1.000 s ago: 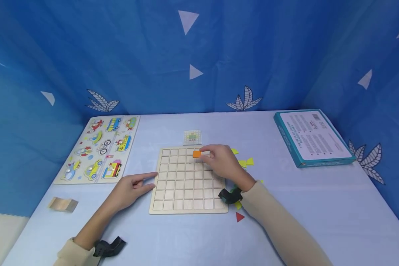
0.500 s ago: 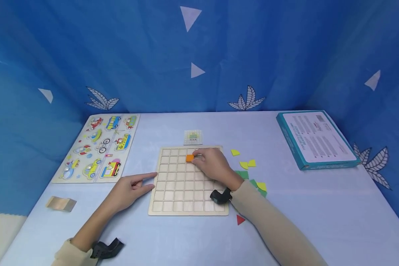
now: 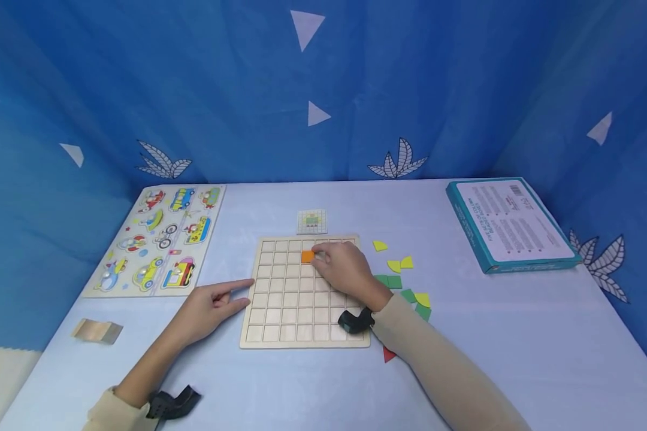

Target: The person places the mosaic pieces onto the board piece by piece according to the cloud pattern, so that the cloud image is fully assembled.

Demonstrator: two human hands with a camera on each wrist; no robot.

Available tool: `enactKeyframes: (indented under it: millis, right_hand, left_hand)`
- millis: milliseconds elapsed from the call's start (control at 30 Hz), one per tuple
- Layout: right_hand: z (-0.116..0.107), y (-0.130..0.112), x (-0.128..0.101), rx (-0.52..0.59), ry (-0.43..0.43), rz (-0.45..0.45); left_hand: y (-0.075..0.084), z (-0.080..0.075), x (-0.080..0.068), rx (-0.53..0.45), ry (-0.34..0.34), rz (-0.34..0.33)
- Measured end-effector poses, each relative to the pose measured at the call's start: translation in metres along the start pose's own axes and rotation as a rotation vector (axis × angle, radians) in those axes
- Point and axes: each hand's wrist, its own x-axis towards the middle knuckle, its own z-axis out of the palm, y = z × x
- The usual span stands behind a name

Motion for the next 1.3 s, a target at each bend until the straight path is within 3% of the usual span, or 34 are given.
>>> enactKeyframes:
  millis: [433,700,833,1067,1300]
  right_hand:
    - [0.001,0.000,-0.004,-0.007,0.003,0.010]
    - [-0.008,0.003,-0.004,0.053,-0.019,0.018]
    - [-0.023,-0.001,-0.004,0.085,-0.010,0.017]
    - [-0.058,-0.010,-0.007,0.123,0.092,-0.011]
    - [-0.086,-0.001,-0.024,-0.048,0.159,0.013]
  left_hand:
    - [0.000,0.001,-0.001,0.004,0.007,0.033]
    - [0.001,0.001,-0.001,0.010,0.010,0.026]
    - [0.000,0.001,-0.001,0.015,0.015,0.020]
    - [-0.002,0.001,-0.001,0.012,0.012,0.020]
    - [-0.001,0.002,-0.001,0.028,0.009,0.030]
